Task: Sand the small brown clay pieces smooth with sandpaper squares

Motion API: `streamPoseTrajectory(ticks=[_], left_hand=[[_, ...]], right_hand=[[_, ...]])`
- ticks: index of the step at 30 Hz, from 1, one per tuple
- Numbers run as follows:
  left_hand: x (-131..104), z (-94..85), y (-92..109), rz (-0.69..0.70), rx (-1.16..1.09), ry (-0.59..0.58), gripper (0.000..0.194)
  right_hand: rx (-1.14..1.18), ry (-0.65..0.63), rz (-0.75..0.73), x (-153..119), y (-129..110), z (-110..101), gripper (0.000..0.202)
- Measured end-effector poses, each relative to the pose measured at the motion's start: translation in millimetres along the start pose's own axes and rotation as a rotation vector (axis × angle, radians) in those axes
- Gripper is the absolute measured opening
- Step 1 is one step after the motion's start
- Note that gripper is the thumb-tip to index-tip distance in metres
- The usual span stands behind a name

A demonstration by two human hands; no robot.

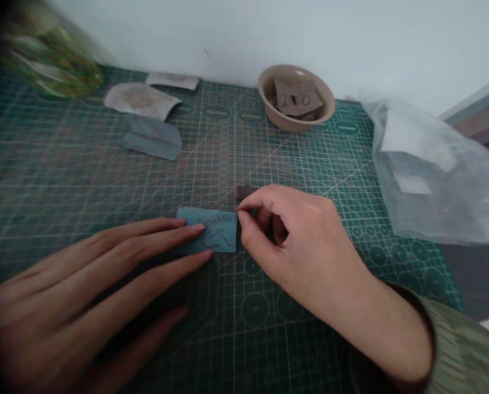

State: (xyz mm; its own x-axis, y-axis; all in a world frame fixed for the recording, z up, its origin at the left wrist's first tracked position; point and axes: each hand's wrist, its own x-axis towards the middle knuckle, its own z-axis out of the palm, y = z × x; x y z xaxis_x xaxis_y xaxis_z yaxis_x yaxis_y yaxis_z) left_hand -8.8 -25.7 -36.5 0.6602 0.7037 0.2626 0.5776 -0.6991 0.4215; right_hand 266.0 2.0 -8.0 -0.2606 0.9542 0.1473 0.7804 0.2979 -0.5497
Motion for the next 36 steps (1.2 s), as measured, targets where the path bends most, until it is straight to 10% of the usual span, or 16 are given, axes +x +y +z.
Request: streamPoseTrajectory(ticks=[11,18,24,36], left_hand=[[-6,1.1,1,0.063,0.186,-0.048,0.051],[6,-17.7,1,-0.258,-0.041,0.232,0.058],[8,-17.7,-5,-0.414,-0.391,0.079,0.018],[9,-16.4,-5,-0.513,-0.565,-0.016,0.024]], right_hand=[[0.349,-0.070,0.232,5,-2,1,0.003],[0.767,-0.118,0.333,4,0,-4,0.017],[1.013,-0.128,0.321,1,2,-4,0.020],[0.972,-0.118,0.292,-1,2,-3,0.020]])
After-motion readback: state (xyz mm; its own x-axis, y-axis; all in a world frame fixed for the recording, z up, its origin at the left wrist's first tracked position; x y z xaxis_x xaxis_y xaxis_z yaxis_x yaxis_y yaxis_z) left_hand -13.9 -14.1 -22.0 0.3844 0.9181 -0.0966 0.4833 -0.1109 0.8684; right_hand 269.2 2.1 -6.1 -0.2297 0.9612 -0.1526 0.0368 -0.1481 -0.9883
